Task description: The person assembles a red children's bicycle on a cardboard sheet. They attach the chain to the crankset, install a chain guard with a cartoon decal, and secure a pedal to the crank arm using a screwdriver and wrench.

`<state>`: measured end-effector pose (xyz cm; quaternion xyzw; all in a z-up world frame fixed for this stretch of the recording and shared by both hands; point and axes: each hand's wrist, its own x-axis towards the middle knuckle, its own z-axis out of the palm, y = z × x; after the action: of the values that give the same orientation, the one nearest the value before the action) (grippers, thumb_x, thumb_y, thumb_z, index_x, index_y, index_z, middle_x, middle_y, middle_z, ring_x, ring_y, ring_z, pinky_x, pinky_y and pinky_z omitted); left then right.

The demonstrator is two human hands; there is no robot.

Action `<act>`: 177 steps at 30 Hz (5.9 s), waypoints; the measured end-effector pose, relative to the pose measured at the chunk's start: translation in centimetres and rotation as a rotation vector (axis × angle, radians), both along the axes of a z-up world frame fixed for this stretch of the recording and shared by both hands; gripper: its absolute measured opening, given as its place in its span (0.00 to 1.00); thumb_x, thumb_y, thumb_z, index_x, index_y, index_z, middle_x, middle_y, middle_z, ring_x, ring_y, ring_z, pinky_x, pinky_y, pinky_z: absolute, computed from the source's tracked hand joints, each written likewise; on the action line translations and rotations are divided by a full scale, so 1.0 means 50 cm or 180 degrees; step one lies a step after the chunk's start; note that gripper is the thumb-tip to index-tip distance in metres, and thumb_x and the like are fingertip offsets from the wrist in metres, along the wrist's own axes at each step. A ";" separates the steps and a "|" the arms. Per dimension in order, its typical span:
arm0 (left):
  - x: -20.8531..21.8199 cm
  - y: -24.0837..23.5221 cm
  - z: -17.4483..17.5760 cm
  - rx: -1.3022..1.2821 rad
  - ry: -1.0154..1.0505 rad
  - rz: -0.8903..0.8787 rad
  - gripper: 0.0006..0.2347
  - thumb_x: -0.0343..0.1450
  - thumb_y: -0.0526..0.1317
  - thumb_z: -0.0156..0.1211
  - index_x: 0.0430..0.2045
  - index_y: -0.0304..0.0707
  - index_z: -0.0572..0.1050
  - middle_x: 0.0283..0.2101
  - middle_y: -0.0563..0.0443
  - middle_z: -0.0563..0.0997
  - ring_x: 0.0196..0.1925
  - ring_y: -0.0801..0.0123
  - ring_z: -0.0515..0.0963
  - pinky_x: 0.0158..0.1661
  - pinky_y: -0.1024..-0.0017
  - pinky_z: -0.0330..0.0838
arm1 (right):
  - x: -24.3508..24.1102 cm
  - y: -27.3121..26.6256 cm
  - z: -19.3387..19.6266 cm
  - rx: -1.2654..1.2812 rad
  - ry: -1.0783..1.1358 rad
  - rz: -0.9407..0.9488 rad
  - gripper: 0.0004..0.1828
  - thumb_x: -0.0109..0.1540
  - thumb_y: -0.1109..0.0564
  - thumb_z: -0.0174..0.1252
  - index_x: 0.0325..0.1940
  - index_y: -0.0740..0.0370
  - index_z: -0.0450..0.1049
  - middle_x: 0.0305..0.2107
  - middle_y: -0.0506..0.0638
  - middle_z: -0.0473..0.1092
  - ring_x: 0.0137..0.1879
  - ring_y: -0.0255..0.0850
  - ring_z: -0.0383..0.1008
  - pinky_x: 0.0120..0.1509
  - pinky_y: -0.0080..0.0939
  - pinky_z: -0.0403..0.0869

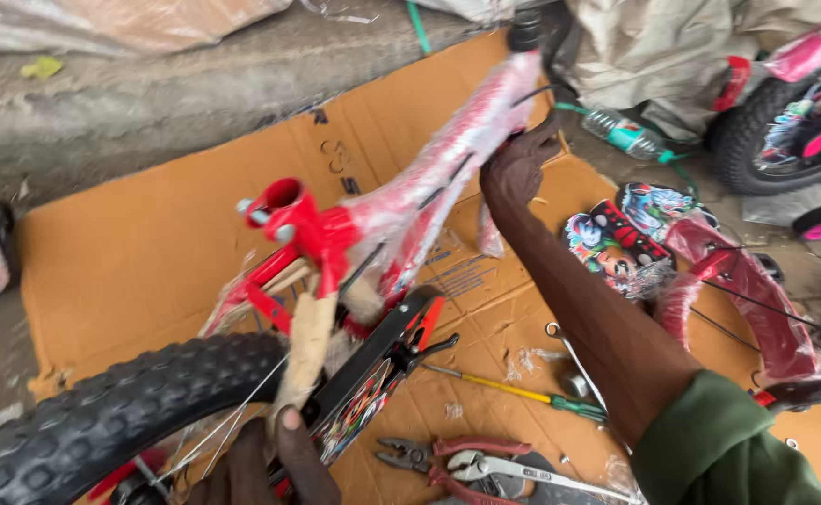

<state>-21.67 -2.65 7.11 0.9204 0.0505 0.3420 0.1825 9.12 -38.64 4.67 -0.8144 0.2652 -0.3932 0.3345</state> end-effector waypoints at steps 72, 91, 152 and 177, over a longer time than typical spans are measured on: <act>0.194 0.081 0.401 0.0645 0.1959 -0.0275 0.25 0.73 0.62 0.46 0.34 0.37 0.79 0.33 0.34 0.83 0.39 0.41 0.83 0.40 0.46 0.75 | -0.256 0.268 0.391 -0.0250 0.0328 0.3776 0.20 0.70 0.47 0.52 0.60 0.60 0.74 0.48 0.48 0.78 0.54 0.36 0.75 0.60 0.39 0.73; 0.469 -0.096 0.298 -0.3873 0.1840 -0.2360 0.10 0.69 0.45 0.56 0.36 0.39 0.77 0.36 0.48 0.82 0.37 0.63 0.84 0.37 0.62 0.84 | -0.502 0.241 0.084 0.0567 0.0276 0.3083 0.19 0.66 0.60 0.60 0.62 0.60 0.70 0.53 0.56 0.72 0.56 0.45 0.75 0.54 0.42 0.76; 0.425 -0.132 0.292 -0.3053 0.1049 -0.2218 0.18 0.75 0.54 0.56 0.42 0.36 0.75 0.41 0.52 0.82 0.40 0.72 0.86 0.36 0.71 0.86 | -0.564 -0.303 0.153 0.1416 0.0636 0.3310 0.41 0.58 0.76 0.56 0.72 0.53 0.59 0.47 0.45 0.67 0.52 0.34 0.71 0.57 0.39 0.75; 0.452 -0.141 0.253 -0.2680 0.0884 -0.2245 0.28 0.74 0.61 0.41 0.36 0.30 0.76 0.27 0.47 0.77 0.25 0.71 0.81 0.26 0.72 0.83 | -0.540 -0.013 -0.134 0.0154 0.2063 0.2105 0.28 0.57 0.41 0.68 0.49 0.66 0.76 0.38 0.63 0.75 0.40 0.51 0.78 0.43 0.49 0.77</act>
<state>0.93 -9.68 19.76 0.7657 -0.1045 0.0864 0.6287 -17.86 -39.26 -2.03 -0.9281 0.0912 0.0157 0.3607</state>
